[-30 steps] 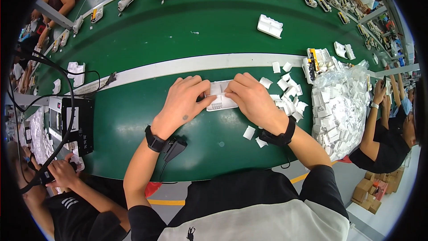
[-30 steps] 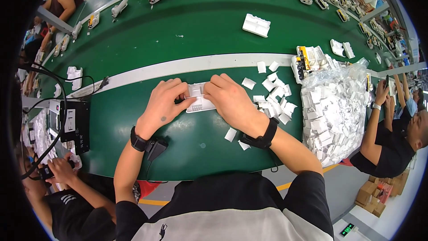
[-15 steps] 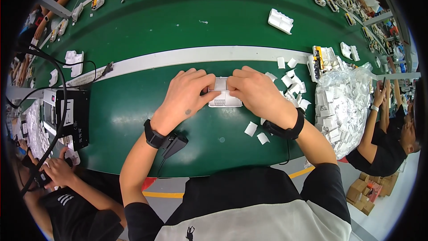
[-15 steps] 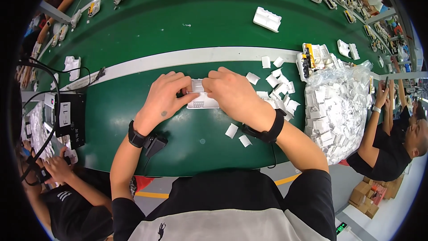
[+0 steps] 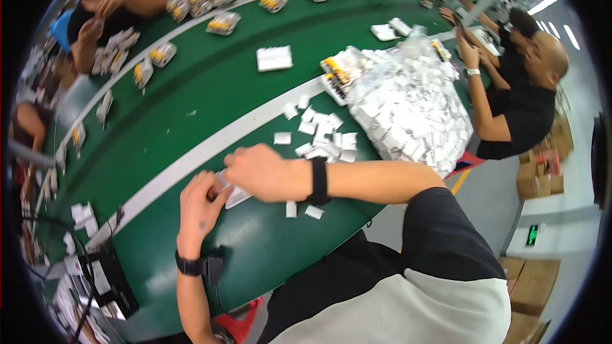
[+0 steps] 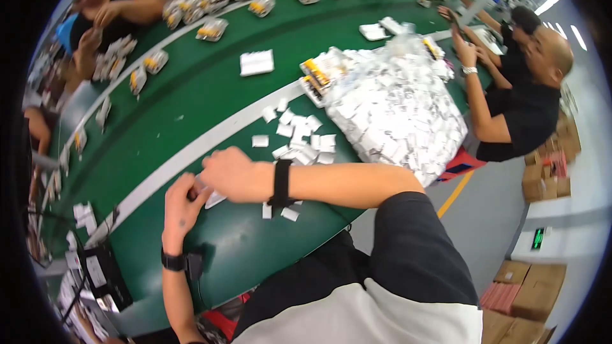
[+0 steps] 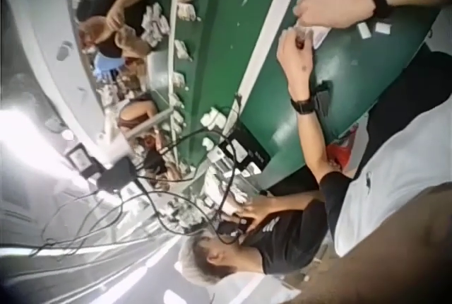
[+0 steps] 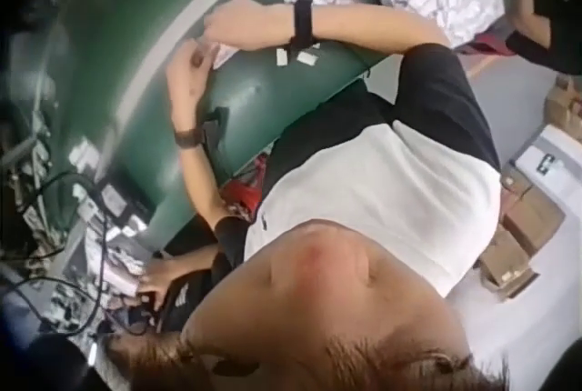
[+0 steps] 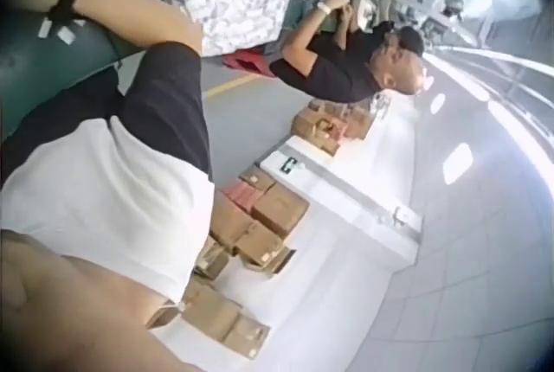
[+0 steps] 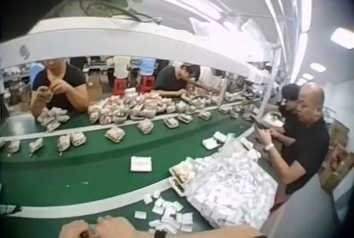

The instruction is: The person picks up a white plastic housing and applies small white adhesive strips into it by hand before placing the unit onto the green conveyor belt.

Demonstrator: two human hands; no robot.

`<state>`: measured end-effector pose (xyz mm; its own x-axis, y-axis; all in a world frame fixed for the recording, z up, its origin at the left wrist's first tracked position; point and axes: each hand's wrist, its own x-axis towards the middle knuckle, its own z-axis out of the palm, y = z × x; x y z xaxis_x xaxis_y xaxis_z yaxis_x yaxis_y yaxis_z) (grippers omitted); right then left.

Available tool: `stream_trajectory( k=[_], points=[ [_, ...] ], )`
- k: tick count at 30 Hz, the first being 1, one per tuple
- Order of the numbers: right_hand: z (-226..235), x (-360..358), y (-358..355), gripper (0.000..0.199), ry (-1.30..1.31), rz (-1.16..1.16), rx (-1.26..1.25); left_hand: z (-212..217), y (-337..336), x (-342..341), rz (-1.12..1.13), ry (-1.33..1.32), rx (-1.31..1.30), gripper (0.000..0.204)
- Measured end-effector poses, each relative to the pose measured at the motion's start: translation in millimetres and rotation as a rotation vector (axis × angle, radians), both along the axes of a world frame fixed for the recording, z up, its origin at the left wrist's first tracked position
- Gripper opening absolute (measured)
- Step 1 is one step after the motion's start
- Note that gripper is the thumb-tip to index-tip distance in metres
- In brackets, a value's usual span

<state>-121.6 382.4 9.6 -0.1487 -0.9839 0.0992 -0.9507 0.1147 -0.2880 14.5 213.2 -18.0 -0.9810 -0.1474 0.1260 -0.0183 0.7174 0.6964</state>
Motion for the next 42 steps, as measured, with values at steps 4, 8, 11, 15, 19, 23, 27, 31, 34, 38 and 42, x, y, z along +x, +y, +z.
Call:
stream_trajectory(
  k=[4,8,11,15,19,23,27,31,34,38,42],
  points=[
    [9,7,-8,0.014,-0.016,-0.036,0.111,3,5,2,0.048,0.015,0.031,0.030],
    [11,5,-11,0.012,-0.039,-0.013,0.137,5,1,-3,0.031,-0.018,0.031,0.026],
    [6,1,-9,0.014,-0.058,-0.027,0.074,11,-10,-4,0.012,-0.049,0.032,0.020],
    [10,-11,-14,0.024,-0.037,0.045,0.225,13,-70,1,0.050,-0.094,0.264,0.033],
    [4,-53,-16,0.031,0.080,-0.156,-0.048,7,-157,18,0.472,0.041,-0.286,0.047],
    [6,-99,-32,0.031,0.112,-0.331,-0.079,-43,-282,59,0.655,-0.007,-0.867,0.060],
    [8,-113,-20,0.028,0.070,-0.430,-0.241,-68,-346,79,0.829,-0.258,-1.090,0.066],
    [20,-88,41,0.032,0.057,-0.351,-0.147,-71,-362,69,1.095,-0.591,-0.798,0.066],
    [30,-72,92,0.037,0.040,-0.416,0.154,-52,-356,71,1.075,-0.650,-0.756,0.062],
    [27,-67,128,0.035,-0.021,-0.463,0.146,-52,-362,110,0.804,-0.289,-0.930,0.046],
    [17,-71,135,0.025,-0.093,-0.472,0.141,-40,-287,77,0.665,-0.092,-0.732,0.045]
  ],
)
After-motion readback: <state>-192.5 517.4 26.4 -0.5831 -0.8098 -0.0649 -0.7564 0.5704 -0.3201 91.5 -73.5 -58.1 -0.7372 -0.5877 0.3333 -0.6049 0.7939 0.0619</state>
